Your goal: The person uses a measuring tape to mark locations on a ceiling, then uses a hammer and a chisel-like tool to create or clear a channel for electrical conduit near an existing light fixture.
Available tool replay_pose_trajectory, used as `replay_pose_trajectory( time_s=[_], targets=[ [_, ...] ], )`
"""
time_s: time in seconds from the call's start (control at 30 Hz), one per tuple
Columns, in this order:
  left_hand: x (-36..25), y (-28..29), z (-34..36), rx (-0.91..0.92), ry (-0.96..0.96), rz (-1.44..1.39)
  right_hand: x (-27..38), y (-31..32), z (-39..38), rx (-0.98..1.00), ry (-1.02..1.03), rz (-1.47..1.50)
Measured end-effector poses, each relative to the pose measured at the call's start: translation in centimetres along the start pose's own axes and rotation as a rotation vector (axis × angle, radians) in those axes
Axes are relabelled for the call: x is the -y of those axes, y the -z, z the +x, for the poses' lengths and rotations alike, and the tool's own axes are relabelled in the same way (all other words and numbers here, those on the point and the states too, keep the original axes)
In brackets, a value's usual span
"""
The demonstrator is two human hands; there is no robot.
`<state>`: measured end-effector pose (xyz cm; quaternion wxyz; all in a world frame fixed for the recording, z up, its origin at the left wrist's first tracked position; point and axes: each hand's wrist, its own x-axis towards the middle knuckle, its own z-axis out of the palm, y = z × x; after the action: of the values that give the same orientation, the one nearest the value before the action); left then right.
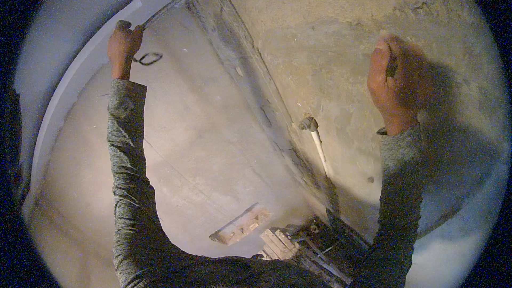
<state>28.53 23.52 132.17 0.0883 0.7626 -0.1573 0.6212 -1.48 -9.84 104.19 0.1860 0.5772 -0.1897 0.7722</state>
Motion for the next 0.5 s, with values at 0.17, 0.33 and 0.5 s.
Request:
replay_pose_trajectory(
  time_s=[0.17, 0.33, 0.5],
  targets=[
    [-0.8, 0.3, 1.4, 0.022, -0.002, 0.046, 0.0, 0.5, 0.3, -0.023, -0.035, 0.125],
    [-1.5, -0.1, 2.3, 0.025, 0.013, 0.045, 0.2, 0.5, 0.6, -0.087, -0.039, 0.224],
    [-1.2, -0.5, 3.1, 0.03, 0.006, 0.073, 0.2, 0.5, 0.5, -0.096, -0.039, 0.266]
  ],
)
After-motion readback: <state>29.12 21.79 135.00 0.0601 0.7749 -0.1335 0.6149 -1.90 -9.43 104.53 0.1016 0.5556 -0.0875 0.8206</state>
